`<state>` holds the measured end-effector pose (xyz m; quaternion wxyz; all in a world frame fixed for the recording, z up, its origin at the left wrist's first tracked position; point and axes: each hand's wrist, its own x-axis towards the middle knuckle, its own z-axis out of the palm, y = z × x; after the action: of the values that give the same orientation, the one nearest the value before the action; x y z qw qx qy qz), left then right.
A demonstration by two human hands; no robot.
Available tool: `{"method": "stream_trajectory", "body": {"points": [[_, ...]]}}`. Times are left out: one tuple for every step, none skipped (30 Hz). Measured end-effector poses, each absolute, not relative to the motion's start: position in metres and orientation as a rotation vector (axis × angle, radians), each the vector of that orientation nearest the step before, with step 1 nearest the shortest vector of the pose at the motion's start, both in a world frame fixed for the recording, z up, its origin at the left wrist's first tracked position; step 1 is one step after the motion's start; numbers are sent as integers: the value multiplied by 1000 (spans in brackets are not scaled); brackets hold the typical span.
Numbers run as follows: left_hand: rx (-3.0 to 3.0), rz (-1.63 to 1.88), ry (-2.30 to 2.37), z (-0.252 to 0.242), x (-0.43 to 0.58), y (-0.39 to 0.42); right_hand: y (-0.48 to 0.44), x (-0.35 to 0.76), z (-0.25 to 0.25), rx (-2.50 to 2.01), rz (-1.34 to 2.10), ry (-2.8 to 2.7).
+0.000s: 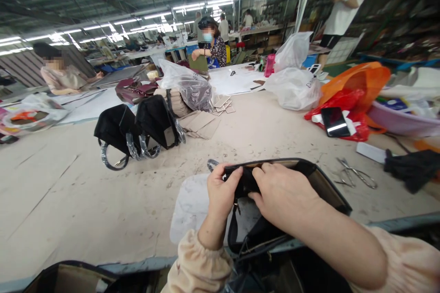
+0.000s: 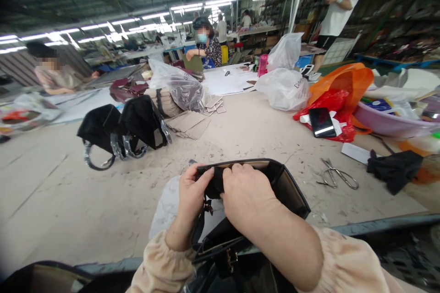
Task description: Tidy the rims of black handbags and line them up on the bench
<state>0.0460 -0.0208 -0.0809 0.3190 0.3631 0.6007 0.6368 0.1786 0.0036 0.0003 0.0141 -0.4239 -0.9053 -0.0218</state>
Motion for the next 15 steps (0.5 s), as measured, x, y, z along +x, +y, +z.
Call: {"method": "stream_trajectory", "body": {"points": [[949,1671,1581,-82,45,-20,6,179,-1,-1281,-73,-2842],[947,1663,1581,-82,44,-18,9,179,-1,-1240,-66,-2866],[949,1655,1581,-83,43,-17,11,181,-1,-1201,-44,-2888],[956,1646,1577,-83,41,-16,14,184,0,-1174,-12,-2907],[964,1635,1568,-82,39,-14,18,187,1,-1172,24,-2920],[970,1623,1555,-82,37,-13,22,191,2,-1197,51,-2922],[976,1610,1541,-82,35,-11,26,195,3,-1250,67,-2910],[981,1596,1528,-81,33,-9,31,199,3,-1317,75,-2887],[986,1580,1518,-81,31,-8,36,203,3,-1389,78,-2860],[993,1559,1508,-81,30,-7,41,206,3,-1460,75,-2832],[1005,1538,1501,-81,28,-5,46,209,3,-1521,65,-2809],[1021,1516,1495,-81,28,-4,49,210,2,-1567,44,-2791],[1036,1497,1489,-81,27,-3,52,211,2,-1596,10,-2779],[1047,1484,1483,-82,27,-2,54,211,1,-1610,-35,-2767],[1054,1478,1478,-82,27,-1,56,211,0,-1616,-80,-2750]]}}
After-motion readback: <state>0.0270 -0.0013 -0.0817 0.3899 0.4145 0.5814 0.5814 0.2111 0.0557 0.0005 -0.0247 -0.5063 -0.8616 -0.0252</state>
